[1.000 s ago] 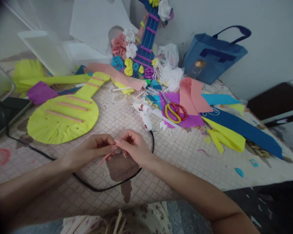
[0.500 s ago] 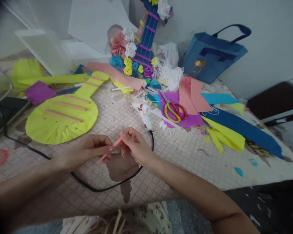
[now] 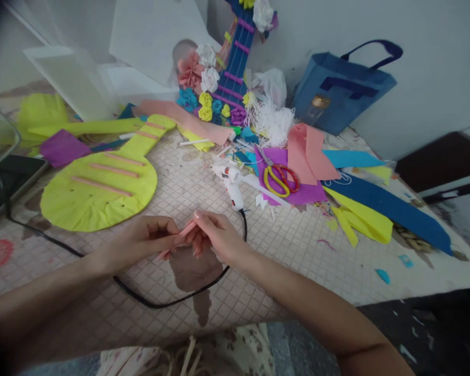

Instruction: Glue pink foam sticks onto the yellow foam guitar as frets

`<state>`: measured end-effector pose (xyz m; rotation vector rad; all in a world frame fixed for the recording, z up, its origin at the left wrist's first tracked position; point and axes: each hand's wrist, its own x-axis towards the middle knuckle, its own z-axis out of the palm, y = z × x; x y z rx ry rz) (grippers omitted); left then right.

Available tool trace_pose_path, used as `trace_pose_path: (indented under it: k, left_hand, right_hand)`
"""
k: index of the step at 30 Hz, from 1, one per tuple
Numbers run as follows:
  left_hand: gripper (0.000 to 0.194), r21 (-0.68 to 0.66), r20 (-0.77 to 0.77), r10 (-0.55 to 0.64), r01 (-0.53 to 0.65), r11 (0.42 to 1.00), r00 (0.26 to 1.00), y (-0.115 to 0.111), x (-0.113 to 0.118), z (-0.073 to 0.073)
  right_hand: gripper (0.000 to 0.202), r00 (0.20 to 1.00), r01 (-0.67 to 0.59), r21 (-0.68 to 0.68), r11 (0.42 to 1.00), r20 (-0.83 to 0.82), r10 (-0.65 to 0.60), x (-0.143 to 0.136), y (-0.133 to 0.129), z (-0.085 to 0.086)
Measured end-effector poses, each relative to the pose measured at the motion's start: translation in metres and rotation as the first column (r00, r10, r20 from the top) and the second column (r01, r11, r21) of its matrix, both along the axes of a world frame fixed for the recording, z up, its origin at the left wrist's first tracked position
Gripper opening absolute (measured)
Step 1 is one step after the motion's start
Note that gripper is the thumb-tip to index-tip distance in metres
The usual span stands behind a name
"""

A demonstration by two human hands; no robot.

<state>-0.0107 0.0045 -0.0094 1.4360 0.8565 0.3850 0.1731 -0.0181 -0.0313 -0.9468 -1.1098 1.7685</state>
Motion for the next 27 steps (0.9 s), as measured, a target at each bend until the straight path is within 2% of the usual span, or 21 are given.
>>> trace_pose_path:
  k: [4,9,14,17,22,27]
  left_hand:
    - [0.033,-0.019,0.006,-0.020,0.020,1.000,1.000,0.002,-0.001,0.000]
    - [0.048,-0.105,-0.006,0.015,-0.015,0.994,1.000,0.003,-0.003,0.004]
    - [0.032,-0.010,-0.090,0.011,-0.012,1.000,0.996,0.000,-0.003,0.004]
    - [0.028,-0.088,-0.055,-0.029,0.024,0.996,0.998,0.003,-0.005,0.004]
    - [0.024,-0.274,-0.011,-0.102,0.096,0.957,0.995,0.012,-0.012,0.008]
    - [0.031,-0.332,-0.019,-0.132,0.118,0.936,0.991,0.014,-0.015,0.014]
  right_hand:
    - [0.025,0.993,0.069,0.029,0.997,0.090,-0.072,0.003,0.001,0.001]
    - [0.025,0.983,0.139,0.025,0.990,0.121,-0.141,0.002,0.002,0.001]
    - [0.027,0.979,0.117,0.066,0.991,0.159,-0.127,0.002,0.001,0.002]
    - [0.026,0.977,0.138,0.071,0.988,0.155,-0.147,0.002,0.001,0.003]
    - [0.029,0.972,0.183,0.011,0.983,0.150,-0.182,0.003,0.003,0.006]
    - [0.028,0.976,0.177,0.001,0.984,0.130,-0.175,0.003,0.004,0.005]
